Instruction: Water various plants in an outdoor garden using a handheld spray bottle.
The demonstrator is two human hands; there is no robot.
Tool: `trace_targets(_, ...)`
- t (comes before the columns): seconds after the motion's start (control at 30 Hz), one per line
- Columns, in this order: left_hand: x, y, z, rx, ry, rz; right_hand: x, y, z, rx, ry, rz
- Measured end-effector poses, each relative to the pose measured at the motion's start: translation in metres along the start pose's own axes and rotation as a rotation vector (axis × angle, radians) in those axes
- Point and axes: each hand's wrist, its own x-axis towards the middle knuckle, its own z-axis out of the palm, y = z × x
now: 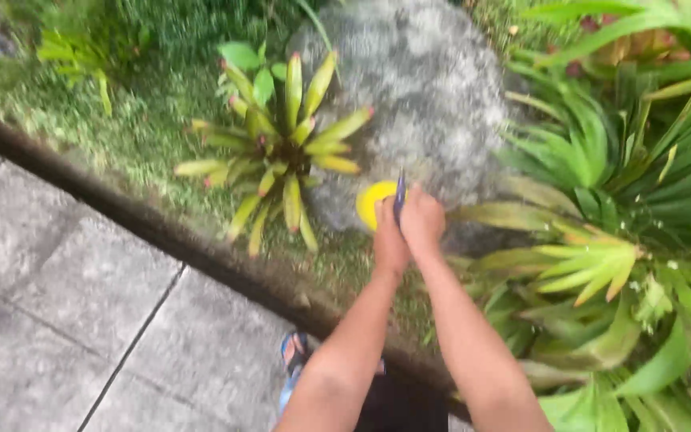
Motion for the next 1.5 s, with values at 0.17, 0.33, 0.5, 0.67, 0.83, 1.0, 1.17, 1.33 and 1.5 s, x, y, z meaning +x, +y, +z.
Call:
trace_targets(0.17,0.005,0.030,-0.021,-0.001,0.046,0.067,0.026,-0.010,0.003,-0.057,0.106,-0.151)
trace_targets(0.33,0.000,-0.001,0.003,0.036,0.092,0.070,0.012,0.000,0.009,-0.114,-0.025,-0.007)
trace_targets(0.5,-0.003,0.051,-0.025,-0.023,0.007,-0.033,0.020,-0.010,0.010,-0.103,0.013,-0.211)
trace_targets(0.67,-0.002,0.056,-0.027,0.007,0.012,-0.078,0.014,-0.030,-0.008,-0.078,-0.119,-0.205)
trace_targets(0.83,0.001,0.030,-0.010,-0.001,0.047,-0.062,0.018,-0.014,0.000,-0.064,-0.115,-0.152)
trace_targets(1.0,0.001,0.029,-0.012,0.011,0.091,0.195,0.030,-0.013,0.008,-0.196,0.062,-0.285)
trace_targets(1.17,0.001,0.015,-0.006,0.056,0.054,0.013,0.012,-0.031,-0.012,-0.065,-0.011,-0.113)
trace_targets(1.33,0.003,0.058,-0.027,-0.058,0.032,0.019,0.030,-0.016,0.001,-0.083,0.059,-0.271)
trace_targets(1.5,-0.007,0.014,-0.002,0.015,0.072,0.037,0.007,-0.010,0.005,0.087,0.028,-0.052)
